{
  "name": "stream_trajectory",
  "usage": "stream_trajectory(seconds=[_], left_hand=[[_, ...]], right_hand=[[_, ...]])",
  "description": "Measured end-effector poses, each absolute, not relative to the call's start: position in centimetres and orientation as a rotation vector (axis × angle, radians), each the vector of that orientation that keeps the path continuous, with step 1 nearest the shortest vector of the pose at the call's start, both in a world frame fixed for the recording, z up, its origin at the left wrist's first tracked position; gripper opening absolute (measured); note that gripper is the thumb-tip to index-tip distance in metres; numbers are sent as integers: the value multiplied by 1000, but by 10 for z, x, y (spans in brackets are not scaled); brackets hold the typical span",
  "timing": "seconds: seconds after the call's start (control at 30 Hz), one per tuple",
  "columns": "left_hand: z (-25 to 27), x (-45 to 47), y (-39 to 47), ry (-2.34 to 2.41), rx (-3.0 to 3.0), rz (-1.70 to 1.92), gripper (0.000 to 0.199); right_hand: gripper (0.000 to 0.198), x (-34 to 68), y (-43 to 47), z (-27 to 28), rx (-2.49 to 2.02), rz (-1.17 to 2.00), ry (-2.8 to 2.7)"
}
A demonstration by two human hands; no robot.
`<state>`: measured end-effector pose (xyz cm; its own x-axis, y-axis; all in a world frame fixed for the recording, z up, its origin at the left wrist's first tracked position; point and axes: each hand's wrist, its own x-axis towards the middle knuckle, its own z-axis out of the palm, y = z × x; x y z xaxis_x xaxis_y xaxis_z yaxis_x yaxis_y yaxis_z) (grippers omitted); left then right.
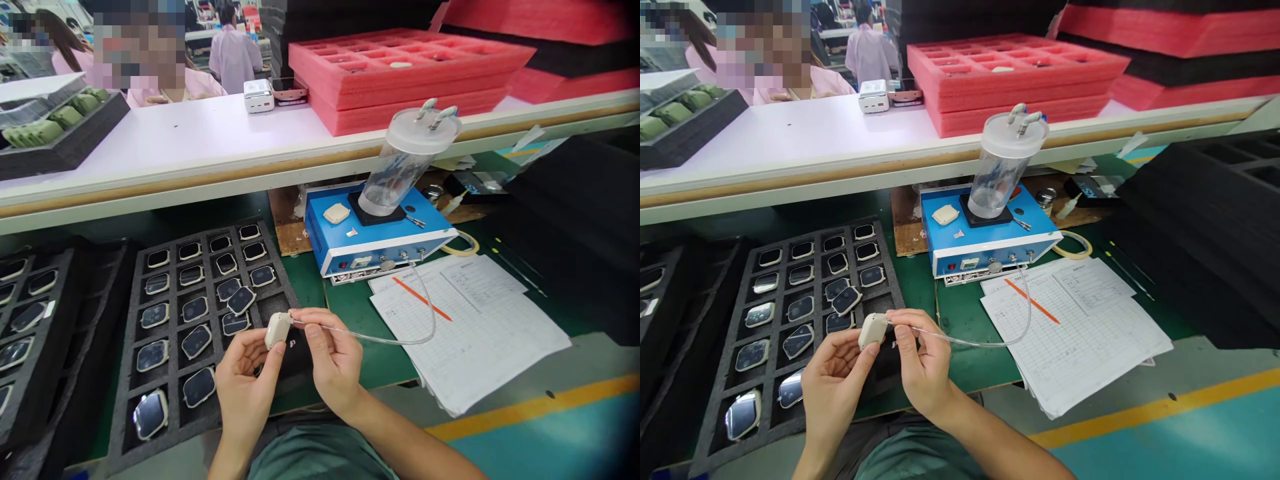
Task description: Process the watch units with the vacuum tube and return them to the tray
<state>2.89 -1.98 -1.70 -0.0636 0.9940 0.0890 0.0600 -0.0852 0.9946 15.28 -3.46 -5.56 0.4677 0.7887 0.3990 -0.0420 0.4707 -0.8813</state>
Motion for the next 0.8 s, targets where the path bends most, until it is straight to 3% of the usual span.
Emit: stream_trajectory(seconds=[0.8], left_hand=[[-21, 26, -18, 1244, 1279, 1279, 24]], right_hand=[[18, 153, -32, -52, -953, 613, -931]])
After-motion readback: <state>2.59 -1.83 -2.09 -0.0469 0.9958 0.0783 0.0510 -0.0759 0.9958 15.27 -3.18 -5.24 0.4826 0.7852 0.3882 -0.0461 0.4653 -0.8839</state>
